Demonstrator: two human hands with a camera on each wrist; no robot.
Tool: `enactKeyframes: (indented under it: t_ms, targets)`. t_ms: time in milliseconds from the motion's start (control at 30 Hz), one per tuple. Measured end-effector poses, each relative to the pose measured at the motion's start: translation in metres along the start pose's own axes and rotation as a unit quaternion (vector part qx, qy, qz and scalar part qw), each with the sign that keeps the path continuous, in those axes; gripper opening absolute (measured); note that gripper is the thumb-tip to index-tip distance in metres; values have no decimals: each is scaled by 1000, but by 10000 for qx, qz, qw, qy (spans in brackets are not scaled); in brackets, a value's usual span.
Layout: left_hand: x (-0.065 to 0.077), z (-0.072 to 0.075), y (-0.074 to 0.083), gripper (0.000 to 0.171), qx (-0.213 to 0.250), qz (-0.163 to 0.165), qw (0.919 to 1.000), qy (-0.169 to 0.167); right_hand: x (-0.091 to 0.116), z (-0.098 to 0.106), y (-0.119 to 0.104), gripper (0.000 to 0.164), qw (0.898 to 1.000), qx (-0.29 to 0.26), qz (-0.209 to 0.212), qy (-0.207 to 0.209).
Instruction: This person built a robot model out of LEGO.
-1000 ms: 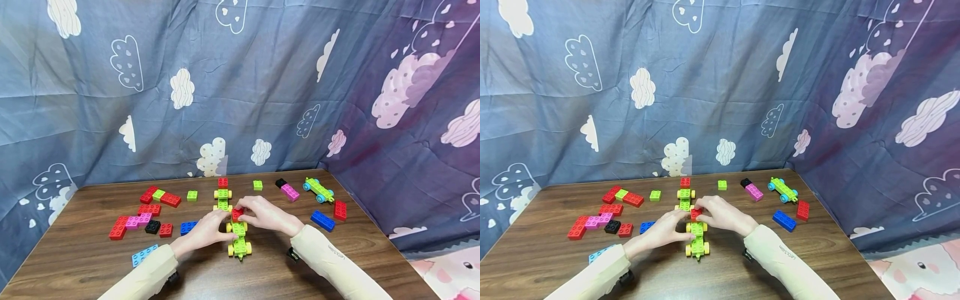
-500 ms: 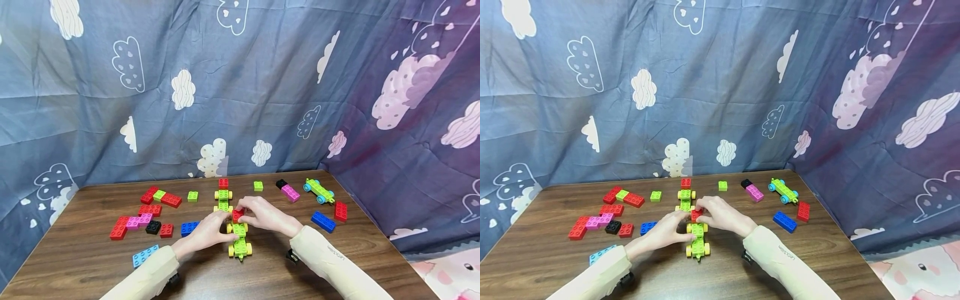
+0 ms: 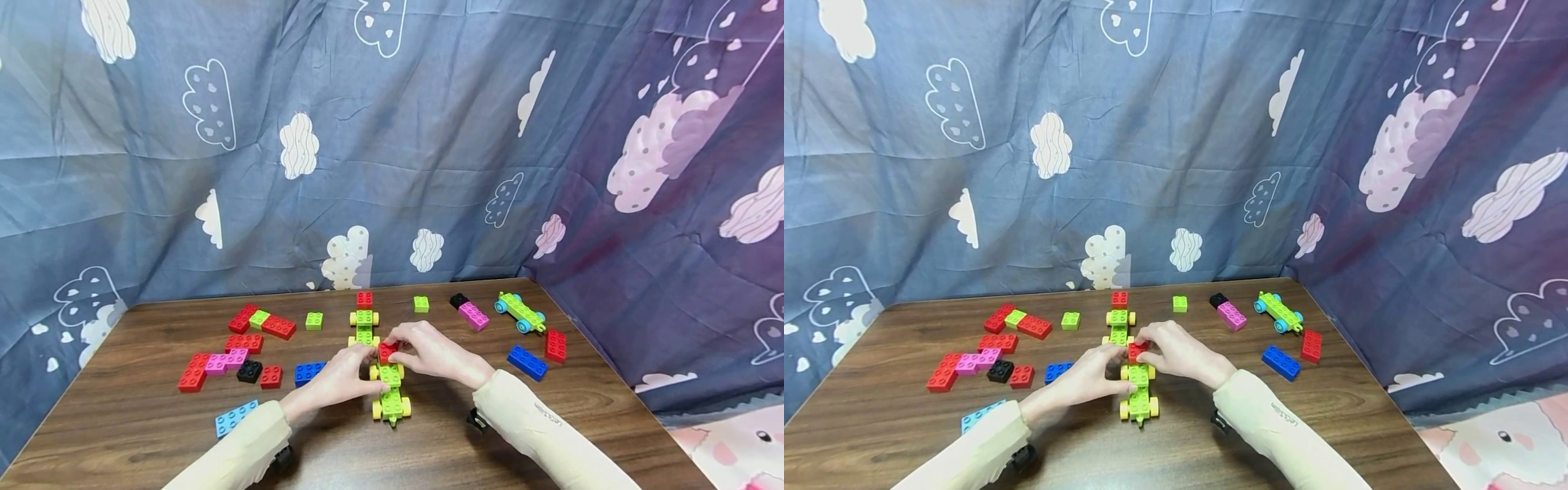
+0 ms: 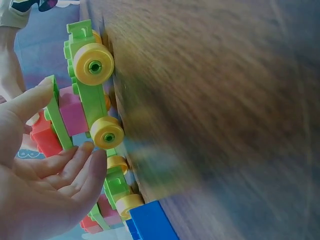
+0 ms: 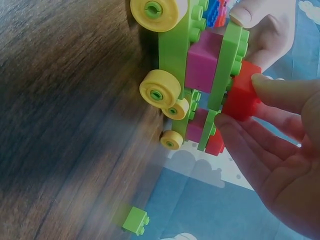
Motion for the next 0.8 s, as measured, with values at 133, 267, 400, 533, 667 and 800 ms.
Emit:
enactKeyframes:
  t_ms: [133,267,400,533,667,800]
  targets:
    - [-1,0,1,58,81,66,9999,-44,1,1,0,15,10000,51,-1,25]
    - [-1,0,2,58,103,107,9999,-59,0,0,0,16,10000,31,-93,-9]
    - [-1,0,3,57,82,78,9999,-44,0,0,1,15,9999,-22,-137,-57]
    - [-1,0,3,55,58,49,10000,-27,0,-1,1,14,9998,-44,-152,-75]
    - [-2,0,3,54,91,-17,10000,-28,-1,-1,1,14,9997,-75,-195,-79]
    - [-2,0,4,56,138,-42,9999,-28,-2,-1,1,14,9996,-145,-214,-107]
Point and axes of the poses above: each hand's wrist, its own x-axis away from the middle knuckle, its own z-axis out of the back of the hand, y = z × x, the point moved 5 cm from there along -x, towards the middle knuckle, and after that the axes turned 1 degree about -z, right-handed, at the moved point
